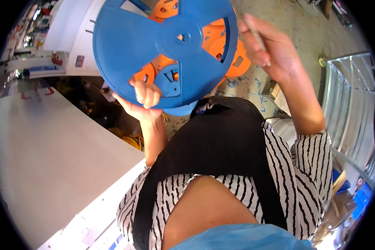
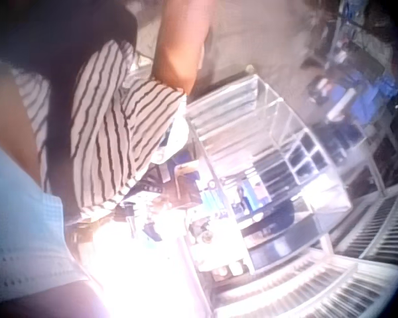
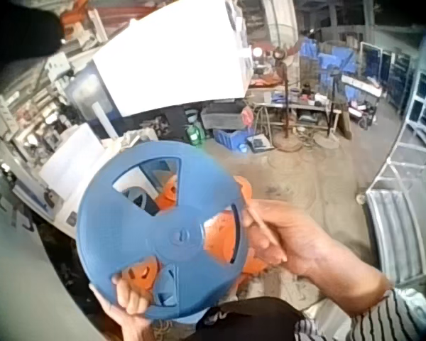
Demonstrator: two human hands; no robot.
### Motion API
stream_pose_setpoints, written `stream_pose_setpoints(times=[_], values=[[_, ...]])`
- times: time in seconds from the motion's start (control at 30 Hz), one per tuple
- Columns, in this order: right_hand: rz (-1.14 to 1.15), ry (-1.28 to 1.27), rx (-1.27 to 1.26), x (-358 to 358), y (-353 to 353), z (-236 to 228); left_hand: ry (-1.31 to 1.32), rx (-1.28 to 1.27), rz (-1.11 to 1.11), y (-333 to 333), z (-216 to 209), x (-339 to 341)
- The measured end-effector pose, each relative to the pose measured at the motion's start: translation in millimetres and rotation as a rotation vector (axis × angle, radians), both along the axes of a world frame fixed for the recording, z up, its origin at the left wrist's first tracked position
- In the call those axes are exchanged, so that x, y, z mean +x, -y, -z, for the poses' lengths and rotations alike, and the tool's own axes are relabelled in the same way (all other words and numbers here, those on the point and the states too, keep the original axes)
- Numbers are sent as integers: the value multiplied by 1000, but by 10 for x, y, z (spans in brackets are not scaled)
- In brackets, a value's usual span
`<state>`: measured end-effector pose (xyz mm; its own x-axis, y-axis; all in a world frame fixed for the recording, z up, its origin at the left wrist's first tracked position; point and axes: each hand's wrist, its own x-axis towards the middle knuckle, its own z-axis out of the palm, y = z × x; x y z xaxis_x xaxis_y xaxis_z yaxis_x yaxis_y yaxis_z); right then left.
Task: The person picks up blue plastic reels from a metal rack and a table, then uses a small handheld tool to scrape or deburr edges and surfaces. The person repeatedly flips the reels and works on different sides before placing them back on the rack or into a bag.
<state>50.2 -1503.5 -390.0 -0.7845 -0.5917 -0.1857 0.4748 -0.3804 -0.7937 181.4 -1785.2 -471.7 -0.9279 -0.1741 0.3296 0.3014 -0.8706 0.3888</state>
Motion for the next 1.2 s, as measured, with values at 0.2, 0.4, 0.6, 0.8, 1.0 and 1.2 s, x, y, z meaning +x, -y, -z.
stream_pose_setpoints(times=[0.2, 0.4, 0.6, 0.8, 1.0, 1.2], values=[[195, 233, -517, -143, -490, 797, -19, 376, -34, 287, 132, -48], [248, 428, -505, -82, -469, 1270, 65, 430, -139, 496, 326, 95], [353, 534, -255, -15, -367, 1667, 477, -554, -539, 473, 390, 324], [341, 703, 8, 480, -70, 2014, 1092, -1658, -560, 208, 1696, 639], [327, 757, 330, 686, 9, 2301, 1112, -1834, -452, -261, 3240, 859], [292, 723, 543, 701, 469, 2647, 1073, -1949, -381, -653, 3966, 785]])
